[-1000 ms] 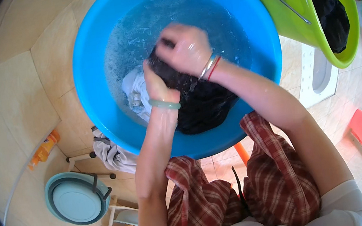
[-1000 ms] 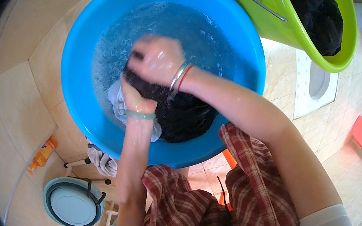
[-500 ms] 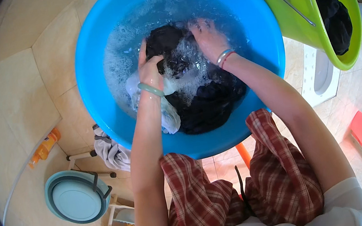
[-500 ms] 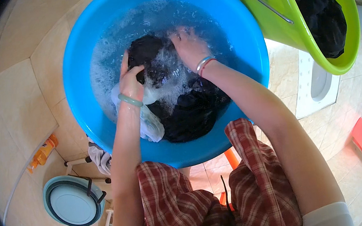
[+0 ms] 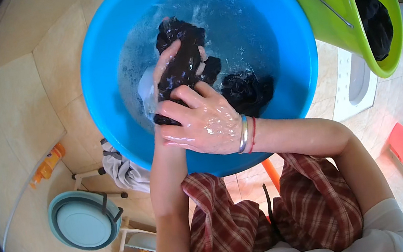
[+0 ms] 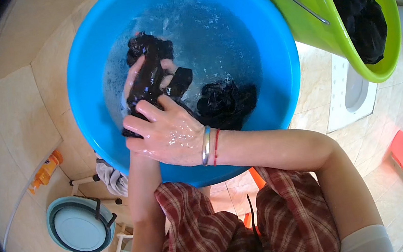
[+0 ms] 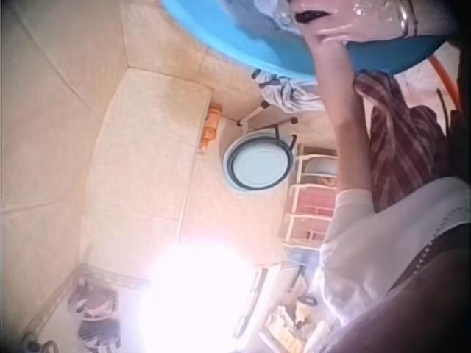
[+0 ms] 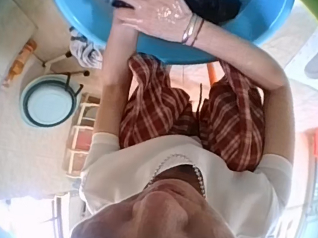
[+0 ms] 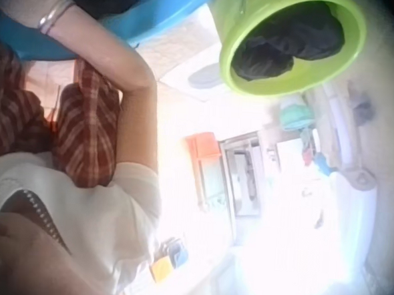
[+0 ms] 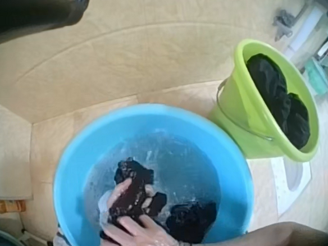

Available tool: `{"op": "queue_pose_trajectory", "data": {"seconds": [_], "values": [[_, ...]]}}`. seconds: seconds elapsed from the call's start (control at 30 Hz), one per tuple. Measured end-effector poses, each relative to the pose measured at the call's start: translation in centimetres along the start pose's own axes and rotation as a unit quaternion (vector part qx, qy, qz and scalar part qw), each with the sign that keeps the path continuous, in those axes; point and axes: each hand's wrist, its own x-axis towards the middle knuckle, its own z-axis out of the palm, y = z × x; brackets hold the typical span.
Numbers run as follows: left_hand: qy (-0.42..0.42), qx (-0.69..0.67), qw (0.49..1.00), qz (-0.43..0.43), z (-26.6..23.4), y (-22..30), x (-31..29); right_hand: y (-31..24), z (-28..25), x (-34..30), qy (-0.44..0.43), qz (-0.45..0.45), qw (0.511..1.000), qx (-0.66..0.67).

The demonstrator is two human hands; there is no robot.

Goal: The person hand-washes dark and light-colored garments in a blue basin filled with soapy water. They scrub the clothes by hand, wring them out, and transfer the washed items into a green bucket placed nearby.

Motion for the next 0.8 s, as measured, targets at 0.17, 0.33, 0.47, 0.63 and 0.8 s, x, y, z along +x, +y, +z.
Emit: {"op": "queue_pose_trajectory", "data": {"seconds": [0.17, 0.33, 0.47, 0.63, 0.8], "values": [[-0.067, -0.042, 0.997, -0.005, 0.3, 0.3, -0.4, 0.3, 0.2, 1.8, 0.056, -0.005, 0.998, -0.016], [-0.033, -0.012, 0.998, 0.056, 0.1, -0.9, -1.0, 1.8, 0.9, 2.5, 0.109, -0.001, 0.993, 0.033], [-0.014, 0.010, 0.994, 0.108, -1.1, -1.4, -0.6, 3.2, 1.4, 2.9, 0.129, 0.018, 0.990, 0.060], [-0.032, 0.038, 0.977, 0.207, -3.9, -3.0, 0.5, 5.2, 1.9, 3.0, 0.092, 0.057, 0.993, 0.047], [0.198, 0.031, 0.977, 0.070, -0.6, -4.9, -1.0, 12.3, 1.6, 1.8, 0.065, 0.184, 0.980, -0.047]]}}
